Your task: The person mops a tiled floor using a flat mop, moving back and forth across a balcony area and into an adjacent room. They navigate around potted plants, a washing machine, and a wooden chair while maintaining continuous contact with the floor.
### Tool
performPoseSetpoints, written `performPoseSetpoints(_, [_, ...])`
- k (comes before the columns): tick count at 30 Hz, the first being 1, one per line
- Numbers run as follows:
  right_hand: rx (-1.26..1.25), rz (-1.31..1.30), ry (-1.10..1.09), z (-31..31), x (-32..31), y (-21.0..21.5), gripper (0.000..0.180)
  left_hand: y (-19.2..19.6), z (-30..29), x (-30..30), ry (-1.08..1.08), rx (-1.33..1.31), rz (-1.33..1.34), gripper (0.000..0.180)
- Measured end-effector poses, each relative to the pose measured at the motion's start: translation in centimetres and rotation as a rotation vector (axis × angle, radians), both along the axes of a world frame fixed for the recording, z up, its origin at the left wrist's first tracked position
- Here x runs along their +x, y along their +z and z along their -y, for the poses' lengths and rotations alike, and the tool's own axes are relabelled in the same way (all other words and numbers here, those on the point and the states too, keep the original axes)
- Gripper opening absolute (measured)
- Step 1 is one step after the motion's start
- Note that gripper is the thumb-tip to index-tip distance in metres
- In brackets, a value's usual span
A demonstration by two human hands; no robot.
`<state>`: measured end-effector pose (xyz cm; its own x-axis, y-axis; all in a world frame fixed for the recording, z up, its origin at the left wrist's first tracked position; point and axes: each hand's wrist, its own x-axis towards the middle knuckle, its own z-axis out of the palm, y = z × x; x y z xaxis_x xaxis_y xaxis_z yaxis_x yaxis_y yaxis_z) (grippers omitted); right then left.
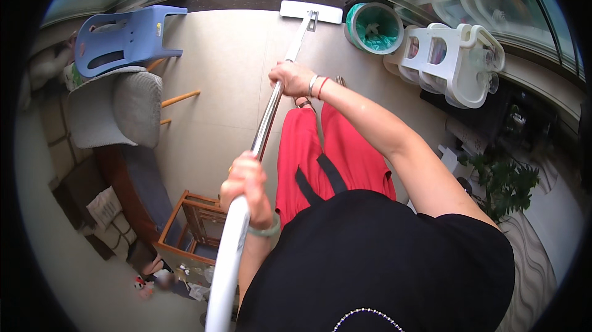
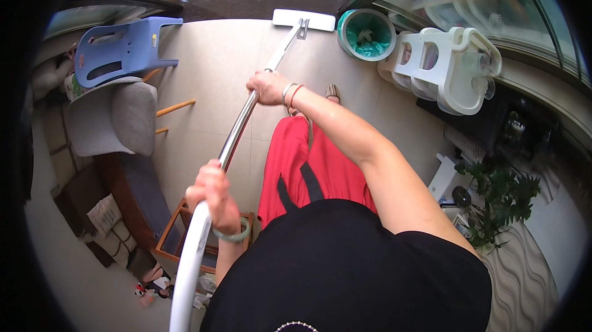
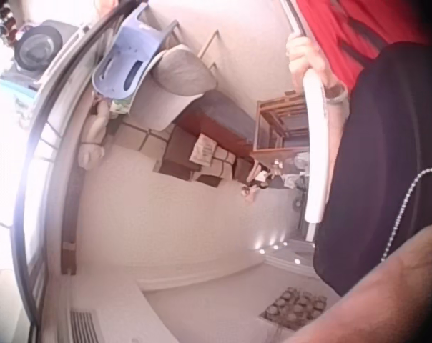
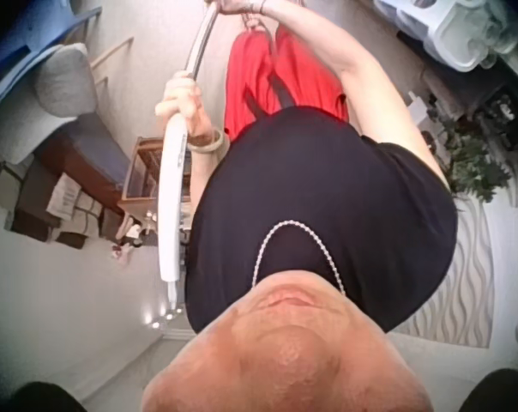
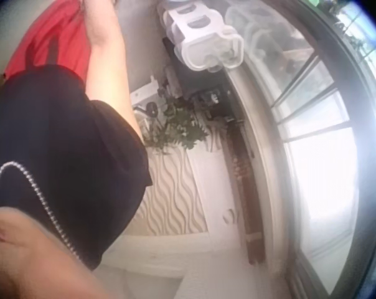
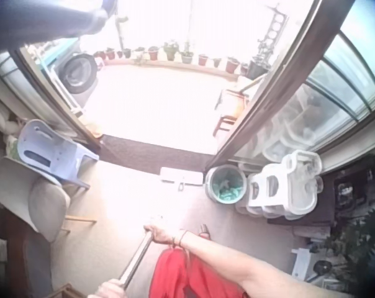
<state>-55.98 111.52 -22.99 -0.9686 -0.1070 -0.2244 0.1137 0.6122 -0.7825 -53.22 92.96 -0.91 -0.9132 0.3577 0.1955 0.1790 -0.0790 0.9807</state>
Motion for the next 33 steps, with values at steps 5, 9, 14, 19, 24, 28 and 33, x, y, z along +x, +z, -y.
performPoseSetpoints(5, [-0.093, -0.237, -0.196, -0.3, 1.4, -0.9, 0.013, -0.2, -1.5, 0.5, -0.102, -0.058, -0.094, 0.018])
performPoseSetpoints(9, [-0.117, -0.171, -0.214, 1.3, 4.8, -0.7, 0.005, 1.5, -1.2, 2.4, -0.137, -0.070, -0.063, 0.017])
performPoseSetpoints(14, [-0.139, -0.102, -0.243, 3.4, 10.7, 1.6, 0.007, 4.4, -0.7, 6.9, -0.151, -0.119, 0.009, 0.019])
performPoseSetpoints(19, [-0.191, -0.071, -0.265, 5.0, 18.1, 3.0, 0.008, 6.0, 0.2, 12.5, -0.139, -0.091, 0.057, 0.017])
performPoseSetpoints(24, [-0.285, -0.098, -0.365, 4.5, 24.6, 3.7, 0.011, 7.3, -1.8, 16.0, -0.284, -0.109, 0.068, 0.021])
performPoseSetpoints(28, [-0.298, -0.180, -0.492, 2.7, 27.7, 4.2, 0.013, 8.1, -4.9, 18.0, -0.411, -0.086, 0.011, 0.025])
performPoseSetpoints(33, [-0.301, -0.359, -0.802, 1.1, 29.4, 7.8, 0.021, 9.6, -8.1, 17.2, -0.718, -0.012, 0.007, 0.026])
